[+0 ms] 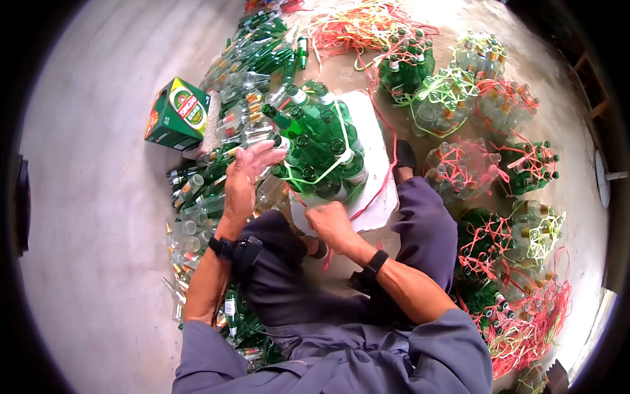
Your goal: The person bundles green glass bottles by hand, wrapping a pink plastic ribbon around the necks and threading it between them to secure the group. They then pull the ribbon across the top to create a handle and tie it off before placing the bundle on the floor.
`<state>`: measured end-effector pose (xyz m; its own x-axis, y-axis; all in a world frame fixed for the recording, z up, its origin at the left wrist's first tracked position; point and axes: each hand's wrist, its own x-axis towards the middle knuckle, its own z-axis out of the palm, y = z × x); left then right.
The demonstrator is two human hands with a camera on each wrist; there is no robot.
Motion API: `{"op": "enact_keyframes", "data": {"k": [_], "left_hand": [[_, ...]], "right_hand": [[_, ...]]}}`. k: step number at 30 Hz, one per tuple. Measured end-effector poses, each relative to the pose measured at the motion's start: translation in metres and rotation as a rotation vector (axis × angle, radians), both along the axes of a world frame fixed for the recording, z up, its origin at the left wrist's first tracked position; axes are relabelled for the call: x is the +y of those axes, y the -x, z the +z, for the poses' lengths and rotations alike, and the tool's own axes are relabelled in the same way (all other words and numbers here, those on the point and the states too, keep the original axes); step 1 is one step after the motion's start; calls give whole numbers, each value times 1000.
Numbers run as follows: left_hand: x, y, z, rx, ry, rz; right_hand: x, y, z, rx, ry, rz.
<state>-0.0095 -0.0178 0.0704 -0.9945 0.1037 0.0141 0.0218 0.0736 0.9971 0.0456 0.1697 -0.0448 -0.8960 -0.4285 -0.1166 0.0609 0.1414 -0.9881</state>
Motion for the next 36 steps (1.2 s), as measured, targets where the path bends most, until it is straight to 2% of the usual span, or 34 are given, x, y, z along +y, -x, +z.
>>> {"op": "enact_keyframes", "data": {"k": [1, 2, 3, 4, 6, 7, 9, 11, 13, 15, 16, 17, 18, 19, 20, 21, 22, 25, 28, 36], "left_hand": [[1, -1, 0, 2, 4, 9], [5, -2, -1, 112, 185, 0], [12, -2, 0, 219, 365, -10], [17, 0, -7, 216, 366, -4], [26, 6, -19, 225, 222, 5], [30, 5, -15, 159, 184, 19], [29, 6, -26, 165, 260, 62], [22, 9, -34, 169, 337, 103], [11, 9, -31, 30, 405, 115], [7, 8, -27, 18, 478, 103], [6, 6, -22, 10, 547, 86], [7, 2, -18, -82, 422, 132], [6, 1, -24, -80, 421, 145], [5, 1, -33, -113, 379, 226], [3, 1, -40, -144, 334, 308], [4, -3, -35, -198, 176, 282], [4, -7, -33, -191, 172, 298], [-1, -12, -32, -389, -11, 269], [-2, -11, -26, -404, -6, 272], [1, -1, -34, -249, -67, 337]], "right_hand": [[1, 0, 6, -106, -1, -10], [2, 1, 12, -212, -4, -22], [4, 1, 13, -80, -66, 46], [6, 2, 10, -81, -65, 52], [7, 4, 10, 376, -305, 168], [6, 4, 13, 378, -306, 171], [6, 3, 22, 45, -251, 150], [10, 4, 25, 102, -228, 153], [9, 1, 21, 150, -202, 162], [3, -1, 20, -15, 47, 43], [3, 0, 25, -15, 49, 54], [4, 1, 31, -171, 64, 49], [5, 2, 41, -325, 75, 44], [5, 3, 48, -319, 73, 57], [5, 2, 54, -412, 60, 21], [4, 2, 57, -504, 46, -16], [2, 1, 54, -495, 41, -1], [2, -1, 40, -431, 170, -41], [-1, -4, 34, -477, 237, -57], [-3, -5, 41, -514, 290, -62]]}}
